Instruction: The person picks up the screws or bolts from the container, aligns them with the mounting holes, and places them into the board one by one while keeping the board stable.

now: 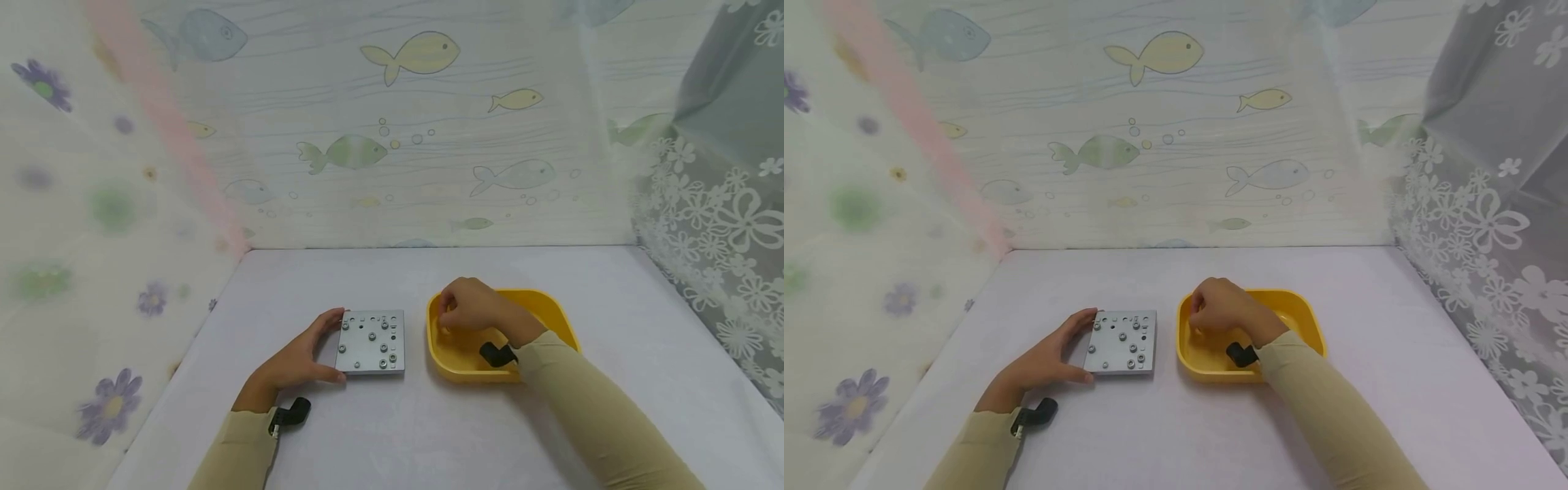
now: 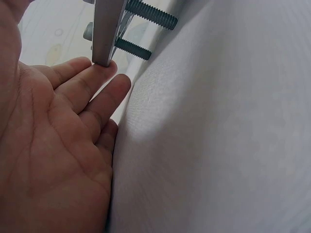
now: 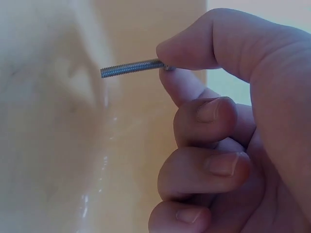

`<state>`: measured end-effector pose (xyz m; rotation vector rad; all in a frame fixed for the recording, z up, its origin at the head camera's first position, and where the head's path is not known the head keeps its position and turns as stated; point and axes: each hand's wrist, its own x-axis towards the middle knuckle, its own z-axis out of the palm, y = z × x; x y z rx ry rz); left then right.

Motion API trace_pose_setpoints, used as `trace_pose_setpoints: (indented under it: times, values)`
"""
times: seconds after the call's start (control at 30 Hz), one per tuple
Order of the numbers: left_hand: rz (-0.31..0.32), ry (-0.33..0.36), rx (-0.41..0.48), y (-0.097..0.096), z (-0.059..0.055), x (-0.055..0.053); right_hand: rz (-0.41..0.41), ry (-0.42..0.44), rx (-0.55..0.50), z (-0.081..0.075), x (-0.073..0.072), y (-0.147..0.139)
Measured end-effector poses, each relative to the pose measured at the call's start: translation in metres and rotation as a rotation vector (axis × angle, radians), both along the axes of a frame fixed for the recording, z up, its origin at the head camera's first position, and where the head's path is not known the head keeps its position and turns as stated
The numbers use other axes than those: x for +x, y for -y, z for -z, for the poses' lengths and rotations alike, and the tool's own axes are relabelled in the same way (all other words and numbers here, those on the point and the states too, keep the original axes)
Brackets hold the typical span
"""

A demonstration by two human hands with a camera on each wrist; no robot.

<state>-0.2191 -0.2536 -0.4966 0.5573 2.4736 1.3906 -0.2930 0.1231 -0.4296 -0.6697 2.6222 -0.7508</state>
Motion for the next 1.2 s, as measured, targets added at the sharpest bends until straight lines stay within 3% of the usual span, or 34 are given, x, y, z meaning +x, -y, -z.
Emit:
trace_pose_setpoints:
  times: [0.3,0.6,1.07,1.2]
  values:
    - [-0.008,0.012,-0.014,0.0,0.0,-0.001,0.008,-0.056,-0.123,-0.017,0.0,0.001]
    - [-0.01,0.012,-0.02,0.001,0.001,-0.001,0.047,-0.034,-0.255,-0.022,0.005,0.008]
    - [0.006,0.011,-0.023,0.001,0.003,-0.003,0.073,-0.092,-0.424,-0.037,0.019,0.038]
    - [0.008,0.012,-0.019,0.002,0.003,-0.003,0.119,-0.103,-0.476,-0.04,0.023,0.052]
